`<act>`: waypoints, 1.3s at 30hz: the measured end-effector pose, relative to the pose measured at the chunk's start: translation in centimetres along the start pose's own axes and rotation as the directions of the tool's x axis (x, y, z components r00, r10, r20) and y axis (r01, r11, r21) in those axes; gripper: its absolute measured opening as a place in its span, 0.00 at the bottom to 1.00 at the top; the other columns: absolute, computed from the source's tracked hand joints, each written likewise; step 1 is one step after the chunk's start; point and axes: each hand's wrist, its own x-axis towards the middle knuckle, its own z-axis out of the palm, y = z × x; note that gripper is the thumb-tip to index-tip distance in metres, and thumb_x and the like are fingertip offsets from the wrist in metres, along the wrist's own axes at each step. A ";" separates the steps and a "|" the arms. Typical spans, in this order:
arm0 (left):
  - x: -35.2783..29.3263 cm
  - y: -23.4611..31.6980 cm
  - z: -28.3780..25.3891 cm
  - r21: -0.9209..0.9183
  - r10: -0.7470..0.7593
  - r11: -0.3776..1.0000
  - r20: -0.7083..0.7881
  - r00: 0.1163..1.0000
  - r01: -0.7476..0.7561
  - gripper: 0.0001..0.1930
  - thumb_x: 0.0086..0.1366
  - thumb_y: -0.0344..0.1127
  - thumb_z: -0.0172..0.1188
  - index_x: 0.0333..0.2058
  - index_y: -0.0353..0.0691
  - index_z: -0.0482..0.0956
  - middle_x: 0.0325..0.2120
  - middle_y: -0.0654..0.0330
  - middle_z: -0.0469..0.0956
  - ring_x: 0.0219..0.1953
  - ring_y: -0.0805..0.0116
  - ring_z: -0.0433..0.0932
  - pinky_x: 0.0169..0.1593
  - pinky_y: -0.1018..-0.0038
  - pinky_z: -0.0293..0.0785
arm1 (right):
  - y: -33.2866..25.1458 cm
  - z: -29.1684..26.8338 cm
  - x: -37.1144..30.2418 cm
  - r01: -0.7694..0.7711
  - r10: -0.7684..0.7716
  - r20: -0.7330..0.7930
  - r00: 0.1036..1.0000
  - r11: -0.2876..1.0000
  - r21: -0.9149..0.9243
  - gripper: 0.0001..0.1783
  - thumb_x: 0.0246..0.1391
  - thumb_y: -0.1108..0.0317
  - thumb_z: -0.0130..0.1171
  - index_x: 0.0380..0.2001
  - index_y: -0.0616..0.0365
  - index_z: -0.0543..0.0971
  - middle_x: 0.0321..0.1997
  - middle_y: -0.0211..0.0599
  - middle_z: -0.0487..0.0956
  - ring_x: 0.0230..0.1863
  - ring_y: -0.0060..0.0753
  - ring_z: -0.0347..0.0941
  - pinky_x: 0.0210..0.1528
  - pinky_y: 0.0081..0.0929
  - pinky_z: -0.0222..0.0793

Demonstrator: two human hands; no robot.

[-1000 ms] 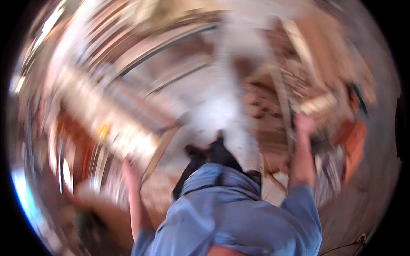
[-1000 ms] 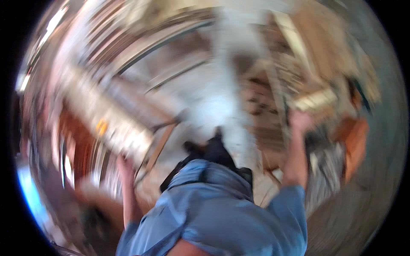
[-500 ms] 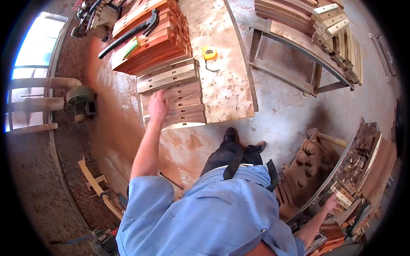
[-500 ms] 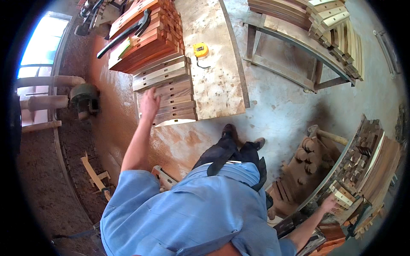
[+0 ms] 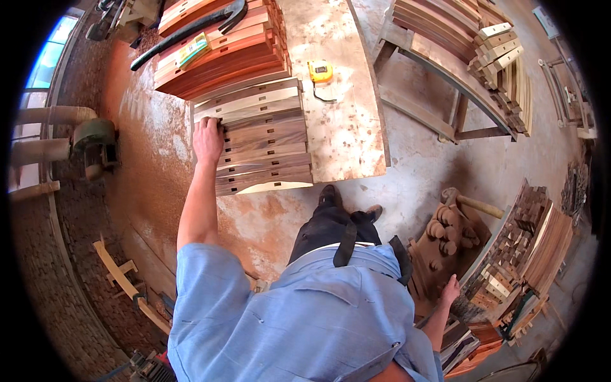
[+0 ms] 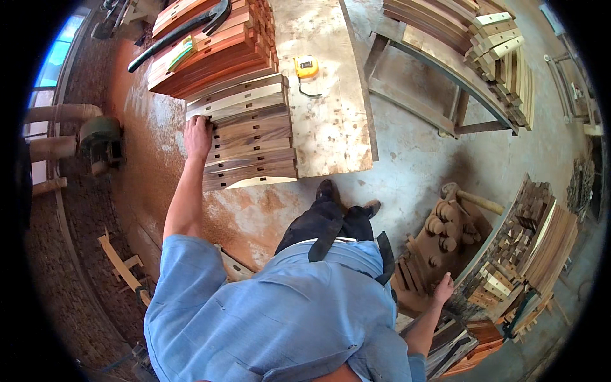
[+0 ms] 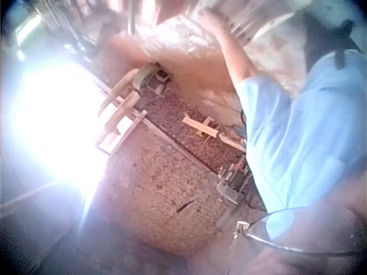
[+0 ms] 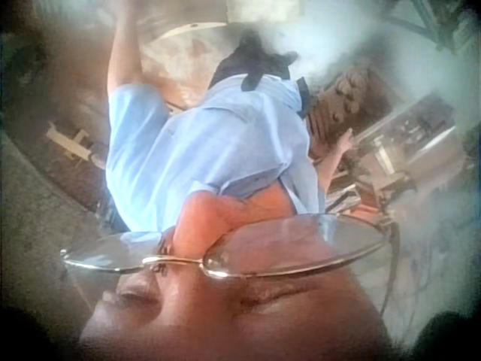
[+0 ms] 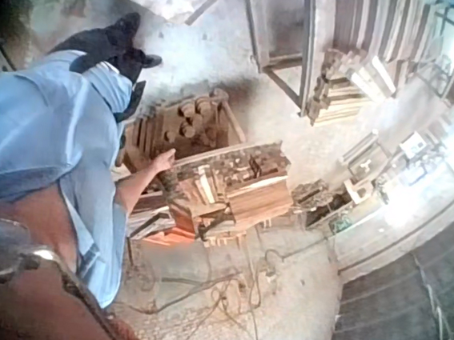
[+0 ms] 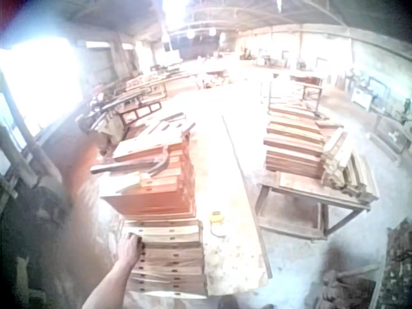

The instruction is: The person repeatedly picks up wooden planks from a workbench, briefly inspects them, and places them onto a stack on the floor. The person handles the planks one at a time, moving between the bench and the floor stack.

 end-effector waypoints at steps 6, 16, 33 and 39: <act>-0.3 -1.8 -0.5 -0.052 0.074 0.996 0.008 0.997 -0.073 0.12 0.56 0.34 0.62 0.40 0.43 0.77 0.42 0.56 0.75 0.47 0.54 0.72 0.50 0.61 0.70 | 0.0 2.2 -0.8 -0.053 0.052 0.067 0.996 0.998 0.018 0.28 0.62 0.46 0.51 0.48 0.62 0.75 0.34 0.38 0.76 0.31 0.32 0.72 0.31 0.35 0.72; 0.5 -0.7 -1.1 0.016 0.199 0.980 -0.030 0.979 -0.199 0.11 0.55 0.34 0.62 0.38 0.42 0.77 0.45 0.57 0.76 0.50 0.56 0.72 0.54 0.61 0.67 | -4.6 4.2 -2.7 0.041 -0.043 0.160 0.986 0.999 0.018 0.27 0.63 0.51 0.50 0.52 0.65 0.74 0.43 0.42 0.76 0.41 0.37 0.72 0.45 0.40 0.67; -3.5 12.1 -12.4 -0.089 0.642 0.689 -0.385 0.663 -0.720 0.08 0.53 0.29 0.63 0.31 0.46 0.74 0.45 0.62 0.78 0.52 0.61 0.75 0.61 0.60 0.62 | -33.0 16.9 -24.1 0.999 -0.910 0.413 0.042 0.049 0.008 0.37 0.39 0.66 0.71 0.55 0.65 0.69 0.60 0.50 0.68 0.63 0.53 0.61 0.66 0.43 0.57; -3.7 17.9 -13.1 -0.160 0.776 0.469 -0.395 0.492 -0.868 0.08 0.53 0.30 0.63 0.32 0.46 0.75 0.47 0.61 0.77 0.55 0.61 0.72 0.62 0.60 0.61 | -32.4 18.9 -24.7 0.998 -0.782 0.621 0.055 0.052 -0.023 0.34 0.41 0.64 0.70 0.53 0.59 0.70 0.49 0.46 0.75 0.48 0.48 0.73 0.48 0.38 0.69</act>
